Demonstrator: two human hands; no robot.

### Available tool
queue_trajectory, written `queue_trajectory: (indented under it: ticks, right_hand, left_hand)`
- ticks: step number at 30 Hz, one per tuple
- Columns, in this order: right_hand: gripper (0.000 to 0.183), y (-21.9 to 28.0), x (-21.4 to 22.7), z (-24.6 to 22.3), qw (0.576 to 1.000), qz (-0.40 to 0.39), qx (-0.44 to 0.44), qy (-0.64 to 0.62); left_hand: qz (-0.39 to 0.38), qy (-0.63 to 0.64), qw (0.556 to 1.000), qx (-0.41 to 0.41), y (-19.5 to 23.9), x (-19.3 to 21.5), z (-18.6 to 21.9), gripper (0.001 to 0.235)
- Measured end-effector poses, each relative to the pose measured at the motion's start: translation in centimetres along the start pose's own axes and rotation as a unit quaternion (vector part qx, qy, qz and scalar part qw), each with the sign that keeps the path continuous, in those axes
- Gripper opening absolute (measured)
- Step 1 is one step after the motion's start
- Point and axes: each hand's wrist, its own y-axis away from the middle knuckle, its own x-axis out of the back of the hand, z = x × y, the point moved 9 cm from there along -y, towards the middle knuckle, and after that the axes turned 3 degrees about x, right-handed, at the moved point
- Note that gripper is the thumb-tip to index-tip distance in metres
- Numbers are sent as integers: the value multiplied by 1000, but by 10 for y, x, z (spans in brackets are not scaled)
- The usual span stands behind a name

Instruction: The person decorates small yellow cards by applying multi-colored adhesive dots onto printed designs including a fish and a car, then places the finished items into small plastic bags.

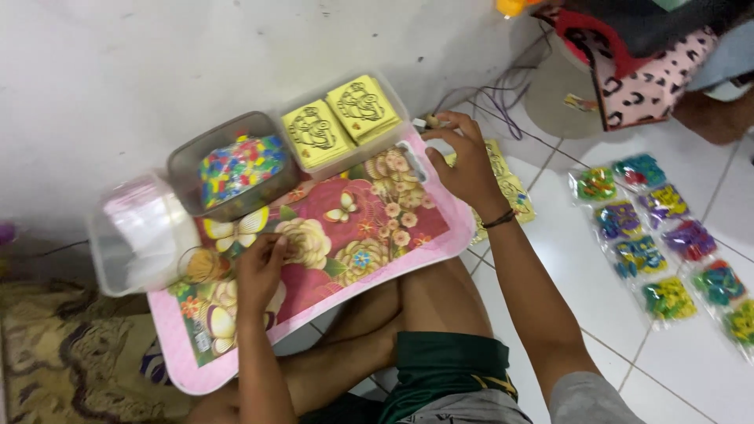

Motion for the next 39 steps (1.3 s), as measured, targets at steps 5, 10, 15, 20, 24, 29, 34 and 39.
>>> queue_trajectory:
  ticks: [5,10,15,20,24,29,34,39]
  right_hand:
    - [23,-9,-31,-45,998,-56,31,-10]
    - [26,-19,-68,-87,991,-116,65,-9]
    - [30,-35,-110,-144,975,-147,164,-9]
    - [24,-55,-159,-211,946,-165,280,-4]
    - [26,-69,-206,-256,916,-163,361,64]
    - [25,-74,-279,-291,884,-223,403,80]
    - [16,-66,-371,-302,850,-281,434,102]
    - [24,-48,-454,-286,822,-391,379,164]
  left_hand:
    - [9,-49,997,-59,-7,2,7,19]
    - [23,-98,990,-103,-11,8,-2,19]
    - [32,-36,991,-127,-8,10,-3,13]
    - [36,-46,991,-120,-6,18,-14,14]
    - [22,-33,991,-126,-1,21,-11,14]
    - [23,13,990,-140,2,29,-10,15]
    - [16,43,987,-152,4,35,-6,14]
    - [17,-1,990,-142,-9,23,-38,13]
